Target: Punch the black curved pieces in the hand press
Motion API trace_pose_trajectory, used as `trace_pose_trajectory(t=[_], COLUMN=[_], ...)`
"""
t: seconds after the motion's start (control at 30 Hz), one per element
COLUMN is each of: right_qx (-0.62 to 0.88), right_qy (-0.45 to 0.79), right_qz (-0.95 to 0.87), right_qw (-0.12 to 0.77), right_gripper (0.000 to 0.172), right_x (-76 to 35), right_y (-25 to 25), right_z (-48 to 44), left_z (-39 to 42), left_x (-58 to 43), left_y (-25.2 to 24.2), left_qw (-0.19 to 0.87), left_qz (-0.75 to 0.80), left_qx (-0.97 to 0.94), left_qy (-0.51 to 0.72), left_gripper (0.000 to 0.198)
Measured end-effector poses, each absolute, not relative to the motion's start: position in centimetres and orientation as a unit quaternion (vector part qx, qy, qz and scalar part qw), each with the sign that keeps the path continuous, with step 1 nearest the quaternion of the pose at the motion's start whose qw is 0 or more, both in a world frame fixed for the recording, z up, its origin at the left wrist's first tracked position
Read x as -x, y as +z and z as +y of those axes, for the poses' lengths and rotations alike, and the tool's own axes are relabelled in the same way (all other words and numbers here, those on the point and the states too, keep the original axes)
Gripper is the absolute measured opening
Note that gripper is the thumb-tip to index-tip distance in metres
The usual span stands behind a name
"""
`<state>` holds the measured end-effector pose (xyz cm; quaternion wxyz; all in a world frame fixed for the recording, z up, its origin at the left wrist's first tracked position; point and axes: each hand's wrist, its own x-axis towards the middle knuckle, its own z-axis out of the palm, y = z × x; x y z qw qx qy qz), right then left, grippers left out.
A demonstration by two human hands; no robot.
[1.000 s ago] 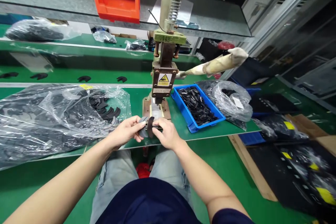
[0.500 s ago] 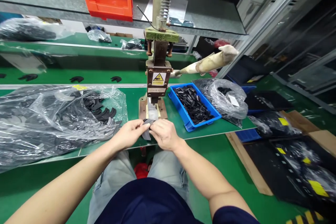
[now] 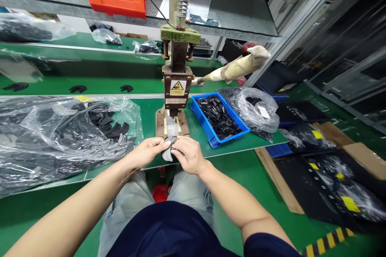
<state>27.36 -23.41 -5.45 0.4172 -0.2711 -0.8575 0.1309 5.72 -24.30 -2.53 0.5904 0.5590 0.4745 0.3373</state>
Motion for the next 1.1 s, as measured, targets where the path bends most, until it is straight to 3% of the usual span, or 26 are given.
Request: trace_pose_trajectory(t=[0.13, 0.23, 0.43, 0.6, 0.73, 0.87, 1.1], right_qx=[0.285, 0.309, 0.299, 0.376, 0.452, 0.529, 0.63], right_qy=[0.163, 0.209, 0.279, 0.379, 0.392, 0.296, 0.089], right_qz=[-0.845, -0.83, -0.817, -0.769, -0.753, -0.769, -0.747], right_qw=[0.422, 0.414, 0.407, 0.352, 0.274, 0.203, 0.191], right_gripper=[0.01, 0.015, 0.018, 0.02, 0.02, 0.018, 0.027], right_x=[-27.6, -28.1, -29.7, -31.0, -32.3, -34.0, -37.0], right_y=[-5.5, -5.4, -4.5, -2.7, -0.9, 1.1, 6.8], right_z=[-23.5, -23.6, -23.8, -24.0, -22.4, -17.8, -3.2], left_z=[-24.7, -25.1, -25.6, -25.5, -25.3, -25.7, -26.4], left_x=[-5.3, -5.3, -6.4, -7.3, -6.4, -4.9, -4.8], left_y=[-2.9, -2.7, -2.5, -4.1, -6.1, -8.9, -12.1], left_qw=[0.549, 0.512, 0.666, 0.648, 0.544, 0.381, 0.214], left_qz=[0.49, 0.507, 0.417, 0.403, 0.462, 0.475, 0.422], left_qx=[-0.58, -0.569, -0.502, -0.533, -0.635, -0.758, -0.85], left_qy=[0.35, 0.395, 0.362, 0.365, 0.294, 0.233, 0.23], left_gripper=[0.061, 0.047, 0.055, 0.048, 0.04, 0.033, 0.026])
